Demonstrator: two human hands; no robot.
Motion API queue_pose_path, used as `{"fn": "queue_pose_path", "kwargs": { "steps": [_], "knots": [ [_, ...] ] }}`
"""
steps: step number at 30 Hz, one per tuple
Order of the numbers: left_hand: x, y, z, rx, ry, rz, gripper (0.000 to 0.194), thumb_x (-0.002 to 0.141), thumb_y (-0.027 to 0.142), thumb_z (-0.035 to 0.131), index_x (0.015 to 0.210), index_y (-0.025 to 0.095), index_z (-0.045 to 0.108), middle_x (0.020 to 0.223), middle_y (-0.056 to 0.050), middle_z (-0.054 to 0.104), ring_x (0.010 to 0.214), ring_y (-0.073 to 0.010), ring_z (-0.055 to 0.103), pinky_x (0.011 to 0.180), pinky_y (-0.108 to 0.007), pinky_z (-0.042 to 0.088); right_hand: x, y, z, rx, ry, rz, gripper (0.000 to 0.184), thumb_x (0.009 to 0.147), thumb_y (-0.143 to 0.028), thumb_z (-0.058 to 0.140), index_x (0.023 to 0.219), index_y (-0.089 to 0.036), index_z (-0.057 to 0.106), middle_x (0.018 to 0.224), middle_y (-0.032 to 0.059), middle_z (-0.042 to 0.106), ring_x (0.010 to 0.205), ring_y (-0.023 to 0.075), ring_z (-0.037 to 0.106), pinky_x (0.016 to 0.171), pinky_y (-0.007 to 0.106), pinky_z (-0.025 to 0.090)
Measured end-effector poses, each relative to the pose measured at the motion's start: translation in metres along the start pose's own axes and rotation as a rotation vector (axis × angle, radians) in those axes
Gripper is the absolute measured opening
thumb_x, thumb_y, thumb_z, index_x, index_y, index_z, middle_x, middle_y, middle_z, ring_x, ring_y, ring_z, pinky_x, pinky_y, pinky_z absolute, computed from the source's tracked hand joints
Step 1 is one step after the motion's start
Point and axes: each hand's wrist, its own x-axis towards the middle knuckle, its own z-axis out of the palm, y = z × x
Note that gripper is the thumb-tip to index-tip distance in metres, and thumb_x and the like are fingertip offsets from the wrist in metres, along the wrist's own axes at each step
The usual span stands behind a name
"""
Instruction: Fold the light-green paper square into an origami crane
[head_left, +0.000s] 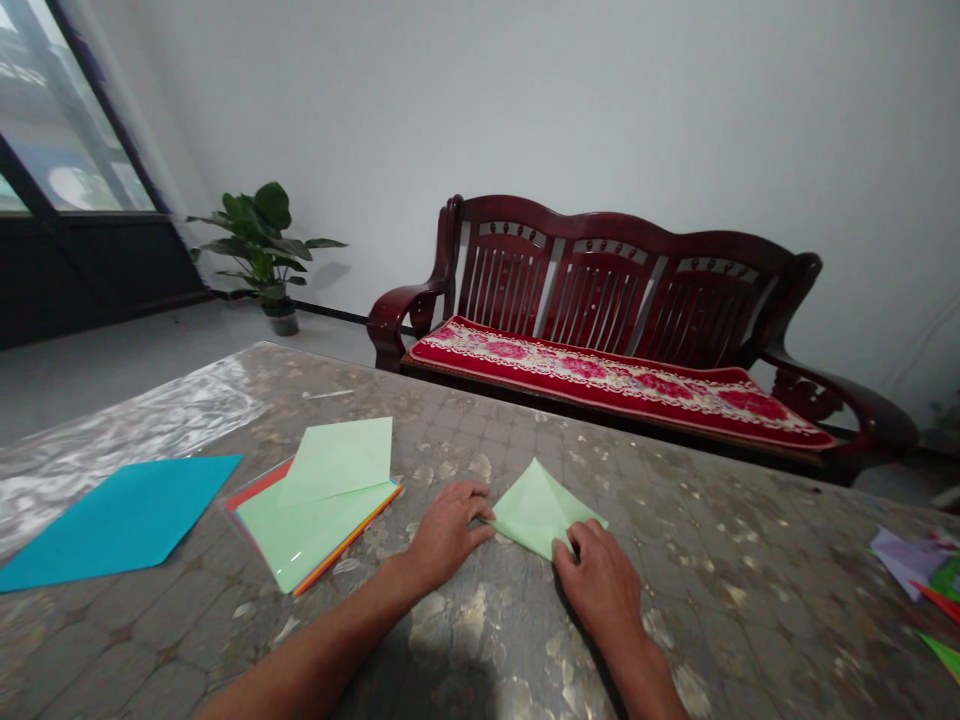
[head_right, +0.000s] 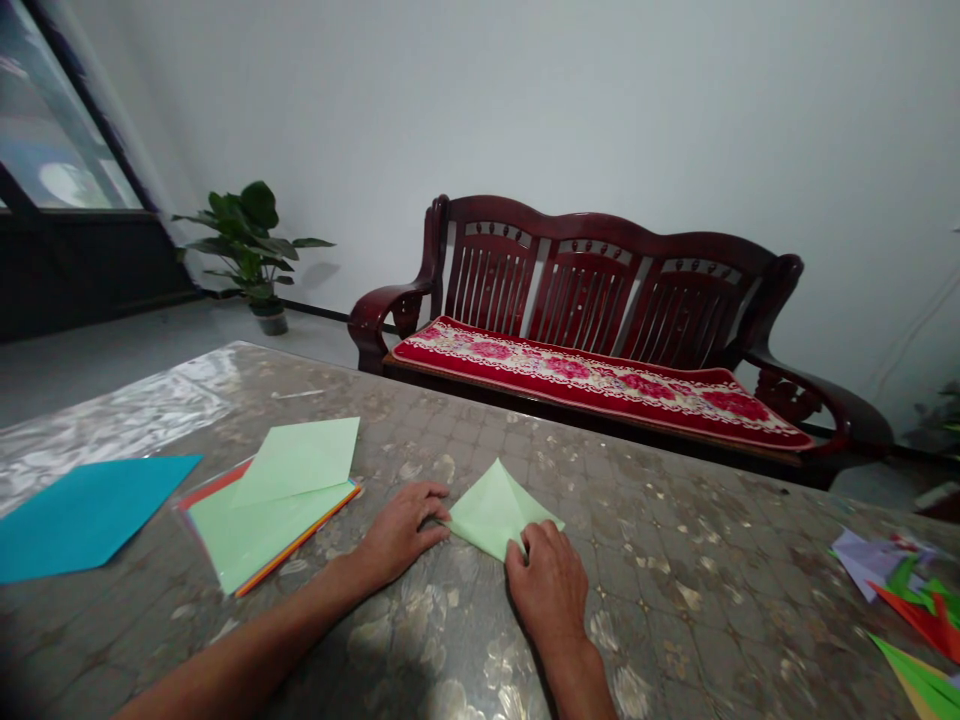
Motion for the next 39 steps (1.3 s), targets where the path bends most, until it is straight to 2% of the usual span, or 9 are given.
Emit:
{"fn": "queue_pose_path", "kwargs": {
  "steps": [5,11,16,22,26,35,39],
  "knots": [
    [0.001,0.003,0.002,-0.022,0.026,-0.045,0.012,0.086,0.026,0.065,0.081,0.021,0.074,0.118,-0.007,0.066,0.113,-0.0249,0.058,0.099,-0.039,0.042,0.000,-0.001,0.000,0.015,-0.010,0.022,0.019,0.088,-0.026,0.058,0.070,-0.022,0.053,0.078,-0.0006,0.058,0.076,0.0152,0.055,0.067,0.027,0.030],
    [-0.001,0.002,0.003,-0.004,0.068,-0.053,0.005,0.079,0.021,0.071,0.075,0.022,0.074,0.118,-0.007,0.065,0.113,-0.0267,0.057,0.100,-0.041,0.041,0.001,-0.001,-0.001,0.031,-0.019,0.040,0.019,0.088,-0.027,0.058,0.071,-0.021,0.053,0.078,-0.0007,0.058,0.077,0.0148,0.055,0.068,0.027,0.029],
    [-0.003,0.008,-0.002,0.023,0.048,-0.030,0.008,0.076,0.016,0.070,0.071,0.022,0.072,0.111,-0.005,0.066,0.110,-0.0249,0.058,0.098,-0.039,0.042,0.001,0.000,0.001,0.051,-0.009,0.054,0.019,0.088,-0.027,0.058,0.071,-0.021,0.053,0.078,-0.0012,0.057,0.075,0.0145,0.054,0.067,0.027,0.029],
    [-0.002,0.010,0.005,0.057,0.064,-0.055,0.005,0.076,0.026,0.075,0.075,0.023,0.073,0.118,-0.006,0.064,0.120,-0.0273,0.053,0.106,-0.045,0.034,0.001,0.001,0.003,0.055,0.021,0.031,0.018,0.087,-0.026,0.059,0.071,-0.021,0.053,0.078,-0.0009,0.057,0.075,0.0146,0.053,0.068,0.026,0.029],
    [-0.001,0.008,0.012,0.063,0.079,-0.073,0.006,0.077,0.028,0.076,0.074,0.023,0.074,0.116,-0.005,0.065,0.119,-0.0278,0.052,0.106,-0.046,0.033,0.000,0.002,0.004,0.054,0.029,0.028,0.017,0.088,-0.026,0.057,0.071,-0.022,0.053,0.079,-0.0006,0.058,0.076,0.0149,0.054,0.068,0.026,0.029],
    [-0.013,0.019,0.003,0.065,0.000,-0.056,0.004,0.077,0.021,0.074,0.075,0.023,0.071,0.116,-0.004,0.064,0.122,-0.0281,0.051,0.113,-0.054,0.022,-0.001,0.002,0.002,0.061,0.011,0.028,0.017,0.089,-0.028,0.057,0.073,-0.022,0.053,0.080,-0.0004,0.059,0.078,0.0160,0.055,0.069,0.026,0.030],
    [-0.012,0.017,0.009,0.047,0.022,-0.074,0.007,0.077,0.030,0.076,0.079,0.025,0.073,0.125,-0.006,0.062,0.131,-0.0322,0.043,0.114,-0.057,0.019,-0.002,0.003,0.003,0.063,0.001,0.033,0.018,0.090,-0.030,0.057,0.074,-0.022,0.053,0.081,0.0000,0.059,0.080,0.0174,0.056,0.070,0.027,0.031]
  ]
}}
